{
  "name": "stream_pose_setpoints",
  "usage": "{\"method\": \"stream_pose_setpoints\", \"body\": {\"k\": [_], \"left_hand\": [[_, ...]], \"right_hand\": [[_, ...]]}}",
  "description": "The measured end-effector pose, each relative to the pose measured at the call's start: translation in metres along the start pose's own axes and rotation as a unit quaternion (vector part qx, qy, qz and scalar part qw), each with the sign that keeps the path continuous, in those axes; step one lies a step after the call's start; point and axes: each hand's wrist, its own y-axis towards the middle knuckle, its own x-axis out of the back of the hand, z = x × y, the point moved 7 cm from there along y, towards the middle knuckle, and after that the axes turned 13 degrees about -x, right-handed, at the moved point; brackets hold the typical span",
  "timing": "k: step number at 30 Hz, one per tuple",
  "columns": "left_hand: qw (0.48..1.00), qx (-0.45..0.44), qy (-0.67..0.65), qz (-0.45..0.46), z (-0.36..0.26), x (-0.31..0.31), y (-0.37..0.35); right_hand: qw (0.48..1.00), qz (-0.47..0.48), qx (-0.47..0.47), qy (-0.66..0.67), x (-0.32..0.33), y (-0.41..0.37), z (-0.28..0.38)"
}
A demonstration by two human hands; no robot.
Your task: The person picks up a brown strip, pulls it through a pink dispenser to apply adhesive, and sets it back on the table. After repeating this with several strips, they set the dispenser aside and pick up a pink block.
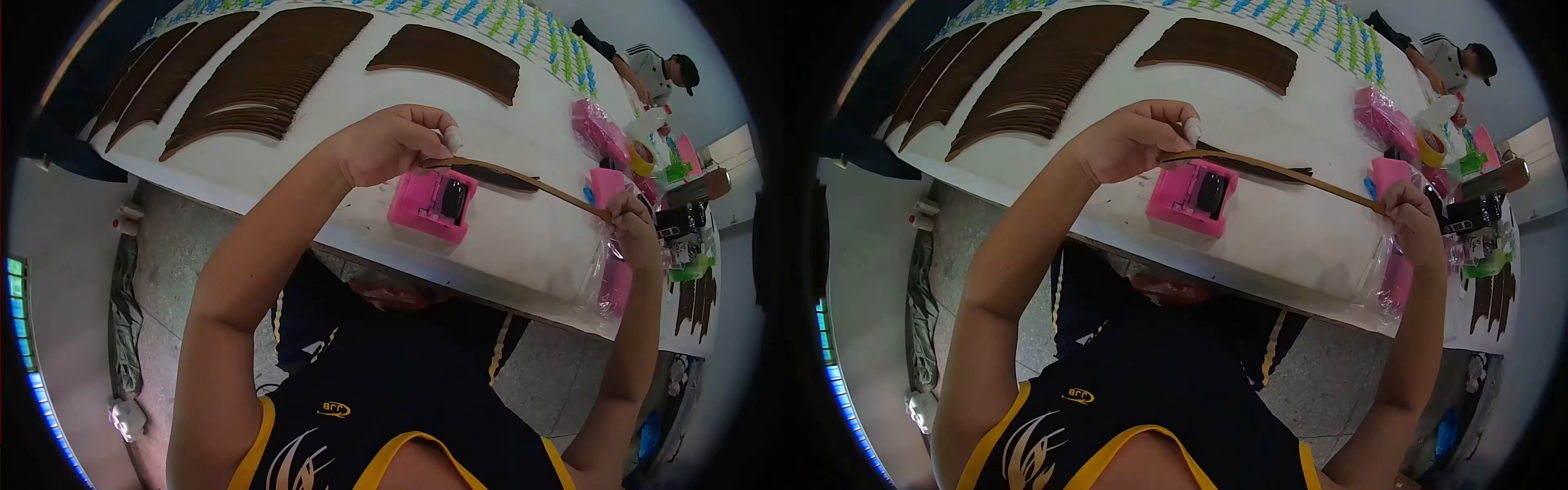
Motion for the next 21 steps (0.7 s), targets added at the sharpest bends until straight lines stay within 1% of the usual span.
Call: {"method": "stream_pose_setpoints", "body": {"k": [2, 3, 5, 6, 8, 9, 11, 12, 14, 15, 17, 18, 19, 20, 21], "left_hand": [[0.999, -0.002, -0.049, -0.006, -0.001, 0.005, -0.005], [0.999, 0.004, -0.031, -0.002, -0.012, 0.008, -0.002], [0.998, -0.018, -0.051, -0.018, -0.012, 0.014, -0.005], [0.998, -0.017, -0.052, -0.016, -0.010, 0.015, -0.008], [0.996, -0.040, -0.080, -0.028, -0.014, 0.021, -0.010], [0.996, -0.040, -0.079, -0.020, -0.014, 0.022, -0.012], [0.992, -0.044, -0.113, -0.039, -0.014, 0.028, -0.016], [0.992, -0.042, -0.111, -0.031, -0.014, 0.029, -0.017], [0.990, -0.057, -0.122, -0.033, -0.016, 0.032, -0.018], [0.991, -0.054, -0.122, -0.021, -0.015, 0.033, -0.018], [0.986, -0.075, -0.144, -0.019, -0.015, 0.037, -0.019], [0.989, -0.079, -0.121, -0.027, -0.014, 0.040, -0.020], [0.990, -0.075, -0.122, -0.015, -0.014, 0.039, -0.020], [0.987, -0.085, -0.138, -0.015, -0.015, 0.040, -0.020], [0.983, -0.095, -0.153, -0.018, -0.016, 0.041, -0.019]], "right_hand": [[0.993, 0.045, -0.023, 0.108, -0.017, -0.007, -0.001], [0.992, 0.044, -0.009, 0.121, -0.027, -0.004, -0.001], [0.964, 0.080, -0.015, 0.251, -0.045, -0.012, 0.003], [0.965, 0.077, -0.016, 0.251, -0.052, -0.016, 0.004], [0.916, 0.139, 0.001, 0.375, -0.070, -0.020, 0.010], [0.917, 0.133, 0.006, 0.375, -0.073, -0.021, 0.009], [0.884, 0.174, 0.055, 0.430, -0.082, -0.022, 0.013], [0.885, 0.168, 0.062, 0.430, -0.087, -0.022, 0.013], [0.879, 0.147, 0.112, 0.439, -0.092, -0.021, 0.017], [0.880, 0.138, 0.120, 0.439, -0.096, -0.019, 0.018], [0.872, 0.128, 0.146, 0.449, -0.101, -0.014, 0.020], [0.873, 0.116, 0.153, 0.448, -0.102, -0.010, 0.018], [0.870, 0.112, 0.166, 0.451, -0.104, -0.005, 0.017], [0.866, 0.109, 0.179, 0.454, -0.106, -0.001, 0.018], [0.871, 0.084, 0.172, 0.453, -0.107, 0.004, 0.018]]}}
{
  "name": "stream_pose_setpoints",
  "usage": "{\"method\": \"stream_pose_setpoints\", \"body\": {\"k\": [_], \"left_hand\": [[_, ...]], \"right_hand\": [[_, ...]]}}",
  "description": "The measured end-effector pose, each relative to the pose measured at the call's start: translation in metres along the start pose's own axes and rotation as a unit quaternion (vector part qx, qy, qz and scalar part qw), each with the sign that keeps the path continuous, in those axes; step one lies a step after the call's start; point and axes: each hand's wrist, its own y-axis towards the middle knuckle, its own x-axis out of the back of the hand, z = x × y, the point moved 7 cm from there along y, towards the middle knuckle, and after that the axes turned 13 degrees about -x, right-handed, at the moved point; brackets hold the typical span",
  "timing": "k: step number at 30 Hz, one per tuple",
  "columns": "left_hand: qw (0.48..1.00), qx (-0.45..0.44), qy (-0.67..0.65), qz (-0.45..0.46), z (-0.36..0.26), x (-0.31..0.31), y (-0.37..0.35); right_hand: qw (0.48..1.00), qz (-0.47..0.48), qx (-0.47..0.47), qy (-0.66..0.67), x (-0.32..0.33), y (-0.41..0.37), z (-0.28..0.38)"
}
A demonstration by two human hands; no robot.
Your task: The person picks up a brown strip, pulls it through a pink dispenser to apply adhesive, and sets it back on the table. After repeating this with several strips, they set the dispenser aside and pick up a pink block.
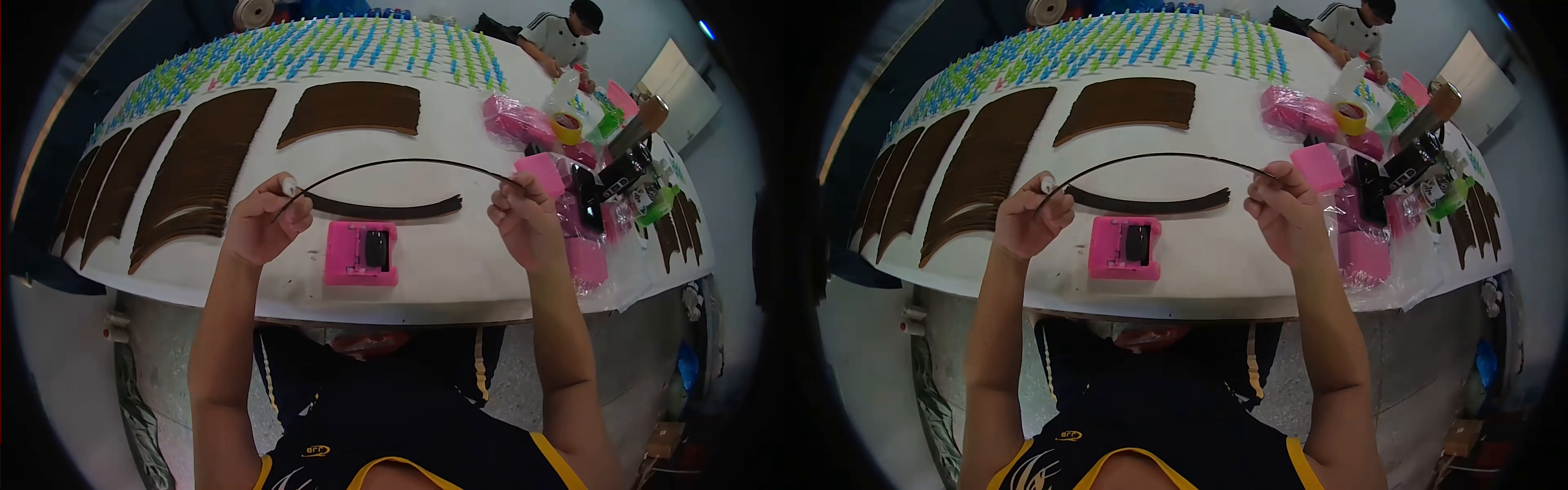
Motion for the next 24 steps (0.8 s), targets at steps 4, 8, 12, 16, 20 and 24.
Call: {"method": "stream_pose_setpoints", "body": {"k": [4, 8, 12, 16, 20, 24], "left_hand": [[0.999, -0.021, -0.021, -0.012, 0.000, 0.007, 0.003], [0.983, -0.096, -0.118, -0.103, 0.000, 0.015, 0.009], [0.927, -0.210, -0.169, -0.261, 0.005, 0.047, 0.023], [0.901, -0.195, -0.067, -0.382, 0.019, 0.081, 0.042], [0.905, -0.124, -0.033, -0.406, 0.043, 0.112, 0.069], [0.908, -0.064, 0.014, -0.413, 0.058, 0.115, 0.090]], "right_hand": [[0.999, -0.022, 0.035, -0.034, -0.005, 0.012, -0.006], [0.993, -0.078, 0.052, -0.066, -0.008, 0.027, -0.008], [0.984, -0.132, 0.052, -0.105, -0.009, 0.051, -0.011], [0.974, -0.152, 0.032, -0.168, -0.010, 0.082, -0.016], [0.953, -0.165, -0.004, -0.253, 0.000, 0.116, -0.025], [0.936, -0.170, -0.067, -0.302, 0.015, 0.148, -0.039]]}}
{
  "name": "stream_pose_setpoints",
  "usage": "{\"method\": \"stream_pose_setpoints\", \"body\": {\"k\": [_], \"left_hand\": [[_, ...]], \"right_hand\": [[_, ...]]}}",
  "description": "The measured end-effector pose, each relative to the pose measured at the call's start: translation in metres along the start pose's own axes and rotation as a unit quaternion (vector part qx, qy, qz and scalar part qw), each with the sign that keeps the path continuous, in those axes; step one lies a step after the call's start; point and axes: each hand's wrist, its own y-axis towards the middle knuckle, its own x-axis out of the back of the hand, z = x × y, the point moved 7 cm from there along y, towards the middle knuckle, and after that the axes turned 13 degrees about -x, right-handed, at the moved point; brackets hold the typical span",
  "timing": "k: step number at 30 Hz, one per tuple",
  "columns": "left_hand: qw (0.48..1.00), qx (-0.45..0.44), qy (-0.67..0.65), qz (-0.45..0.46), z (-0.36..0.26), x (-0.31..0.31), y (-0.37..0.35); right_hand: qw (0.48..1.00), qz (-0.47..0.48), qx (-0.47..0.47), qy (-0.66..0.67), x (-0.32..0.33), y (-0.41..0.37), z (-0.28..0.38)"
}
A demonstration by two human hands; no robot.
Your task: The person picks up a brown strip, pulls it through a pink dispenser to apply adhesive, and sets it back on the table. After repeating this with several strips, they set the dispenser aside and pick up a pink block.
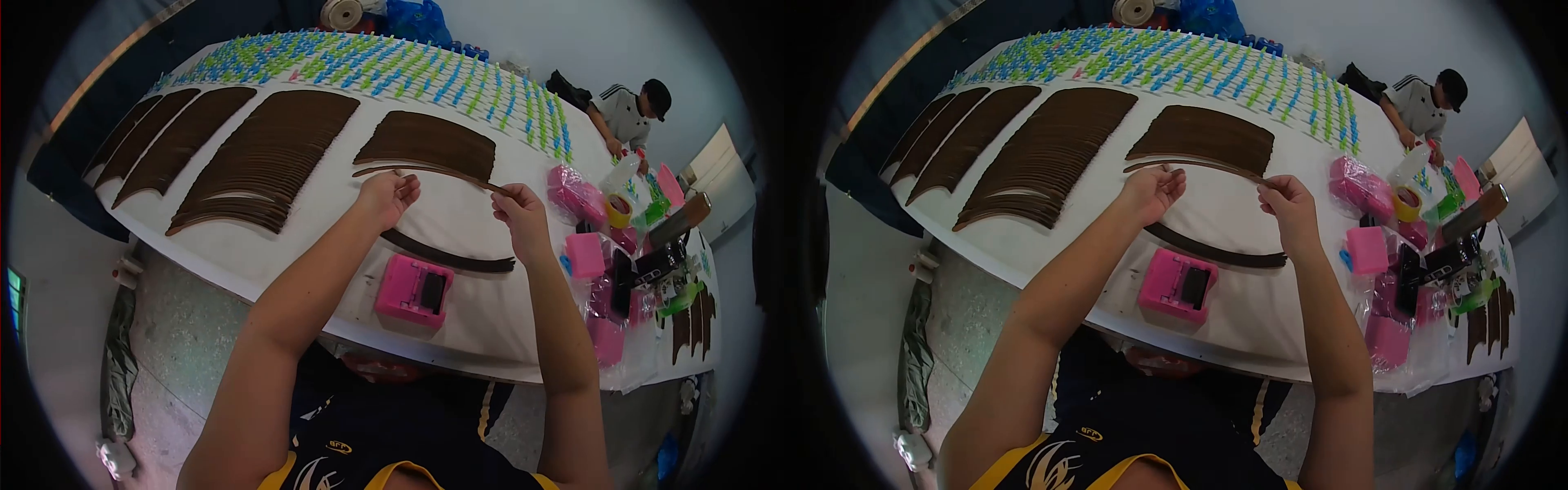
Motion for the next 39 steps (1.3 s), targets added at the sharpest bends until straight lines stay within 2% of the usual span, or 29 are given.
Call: {"method": "stream_pose_setpoints", "body": {"k": [3, 4, 6, 7, 8, 9, 10, 11, 12, 13, 14, 15, 17, 19, 22, 24, 25, 27, 33, 39], "left_hand": [[0.999, 0.023, 0.037, 0.012, 0.006, -0.003, 0.013], [0.996, 0.017, 0.085, 0.019, 0.005, -0.006, 0.011], [0.991, 0.013, 0.134, 0.025, 0.001, -0.010, 0.003], [0.950, -0.013, 0.296, 0.099, -0.003, -0.019, -0.001], [0.877, -0.038, 0.448, 0.170, -0.004, -0.027, -0.006], [0.876, -0.036, 0.449, 0.172, 0.001, -0.023, -0.008], [0.750, -0.167, 0.599, 0.226, -0.006, -0.029, -0.010], [0.581, -0.288, 0.713, 0.268, -0.006, -0.038, -0.018], [0.581, -0.287, 0.712, 0.271, -0.006, -0.037, -0.022], [0.512, -0.304, 0.759, 0.262, -0.007, -0.038, -0.027], [0.441, -0.320, 0.800, 0.252, -0.008, -0.040, -0.030], [0.440, -0.319, 0.800, 0.255, -0.007, -0.038, -0.029], [0.409, -0.355, 0.808, 0.231, -0.011, -0.035, -0.029], [0.396, -0.332, 0.824, 0.231, -0.014, -0.036, -0.030], [0.380, -0.304, 0.844, 0.228, -0.017, -0.036, -0.027], [0.377, -0.297, 0.846, 0.230, -0.015, -0.034, -0.024], [0.377, -0.305, 0.845, 0.226, -0.014, -0.033, -0.021], [0.375, -0.315, 0.842, 0.228, -0.013, -0.034, -0.018], [0.390, -0.290, 0.847, 0.215, -0.013, -0.036, -0.009], [0.389, -0.247, 0.859, 0.221, -0.014, -0.039, -0.006]], "right_hand": [[0.998, -0.015, -0.028, -0.048, 0.004, 0.026, -0.012], [0.998, -0.012, -0.028, -0.048, 0.005, 0.034, -0.016], [0.989, -0.025, -0.030, -0.142, 0.009, 0.049, -0.024], [0.989, -0.025, -0.031, -0.140, 0.010, 0.056, -0.029], [0.984, -0.031, -0.051, -0.170, 0.011, 0.064, -0.037], [0.977, -0.038, -0.071, -0.200, 0.014, 0.072, -0.045], [0.977, -0.040, -0.072, -0.198, 0.019, 0.084, -0.056], [0.956, -0.064, -0.053, -0.281, 0.024, 0.095, -0.062], [0.928, -0.087, -0.033, -0.362, 0.024, 0.098, -0.061], [0.928, -0.090, -0.035, -0.361, 0.026, 0.099, -0.063], [0.899, -0.125, 0.005, -0.419, 0.025, 0.099, -0.060], [0.865, -0.158, 0.044, -0.474, 0.021, 0.095, -0.055], [0.850, -0.193, 0.050, -0.487, 0.022, 0.087, -0.053], [0.832, -0.229, 0.054, -0.501, 0.022, 0.071, -0.048], [0.844, -0.210, 0.064, -0.489, 0.014, 0.044, -0.043], [0.887, -0.090, -0.001, -0.453, -0.001, 0.032, -0.053], [0.887, -0.094, -0.004, -0.453, -0.006, 0.026, -0.050], [0.812, -0.105, 0.006, -0.574, -0.019, 0.016, -0.046], [0.779, -0.105, -0.048, -0.616, -0.025, 0.028, -0.042], [0.793, -0.105, -0.067, -0.596, -0.026, 0.035, -0.040]]}}
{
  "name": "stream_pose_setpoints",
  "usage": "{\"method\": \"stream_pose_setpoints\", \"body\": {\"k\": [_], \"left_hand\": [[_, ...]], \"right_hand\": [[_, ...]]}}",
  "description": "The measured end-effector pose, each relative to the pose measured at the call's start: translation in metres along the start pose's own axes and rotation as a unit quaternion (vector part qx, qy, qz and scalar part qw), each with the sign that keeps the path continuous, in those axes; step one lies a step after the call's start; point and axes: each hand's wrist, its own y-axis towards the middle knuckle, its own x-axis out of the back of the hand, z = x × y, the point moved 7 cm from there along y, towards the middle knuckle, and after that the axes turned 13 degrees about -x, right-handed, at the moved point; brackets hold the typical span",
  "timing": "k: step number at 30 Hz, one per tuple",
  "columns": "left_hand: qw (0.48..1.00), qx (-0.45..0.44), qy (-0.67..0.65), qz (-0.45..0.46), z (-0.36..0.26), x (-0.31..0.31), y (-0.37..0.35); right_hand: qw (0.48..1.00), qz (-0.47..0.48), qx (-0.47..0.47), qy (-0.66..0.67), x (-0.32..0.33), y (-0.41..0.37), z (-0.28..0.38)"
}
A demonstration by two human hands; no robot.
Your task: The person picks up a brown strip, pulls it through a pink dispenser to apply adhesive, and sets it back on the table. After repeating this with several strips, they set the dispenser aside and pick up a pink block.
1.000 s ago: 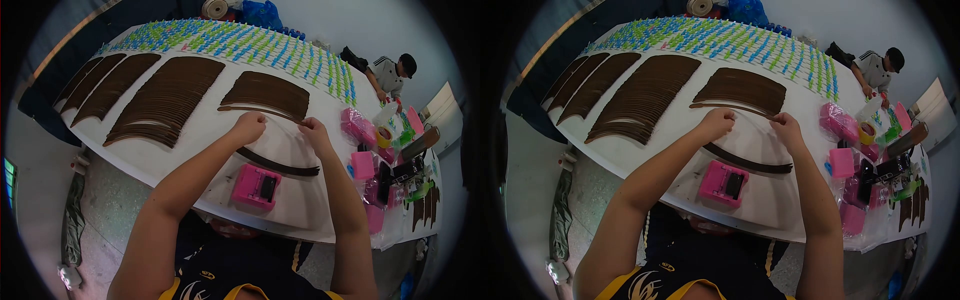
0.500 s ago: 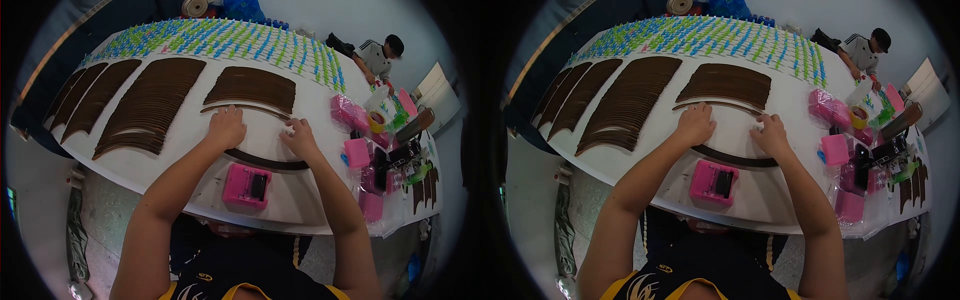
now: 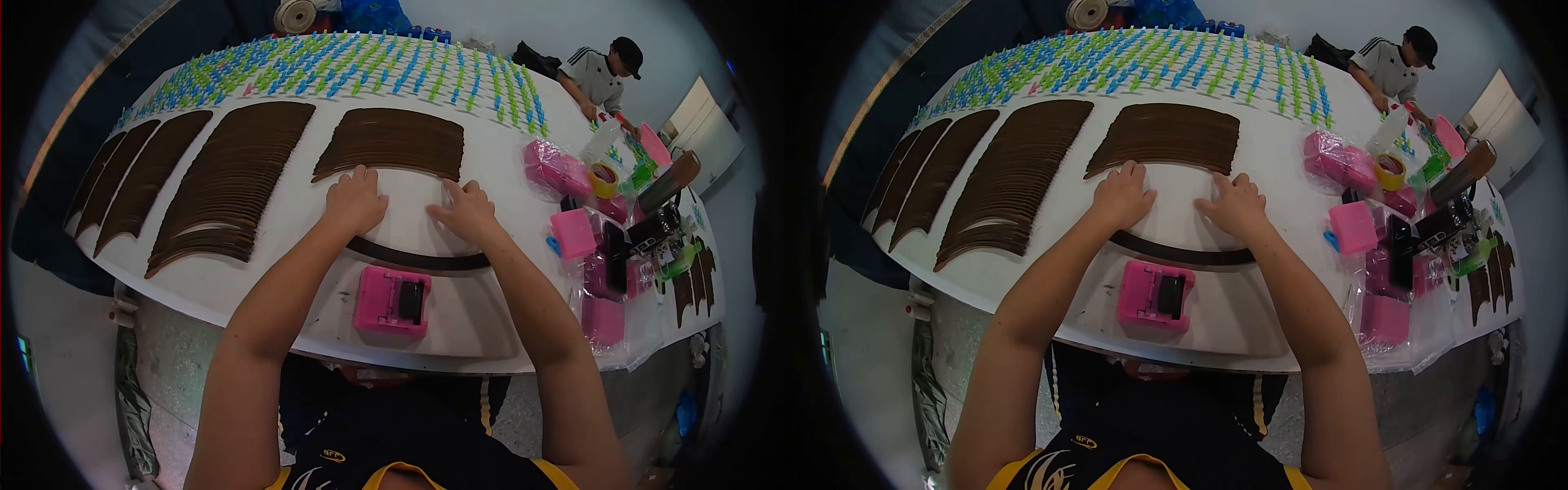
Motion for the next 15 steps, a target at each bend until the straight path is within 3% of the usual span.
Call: {"method": "stream_pose_setpoints", "body": {"k": [15], "left_hand": [[1.000, 0.006, -0.018, 0.019, 0.0043, 0.0003, -0.0030]], "right_hand": [[1.000, 0.009, -0.015, 0.002, 0.0034, -0.0002, -0.0027]]}}
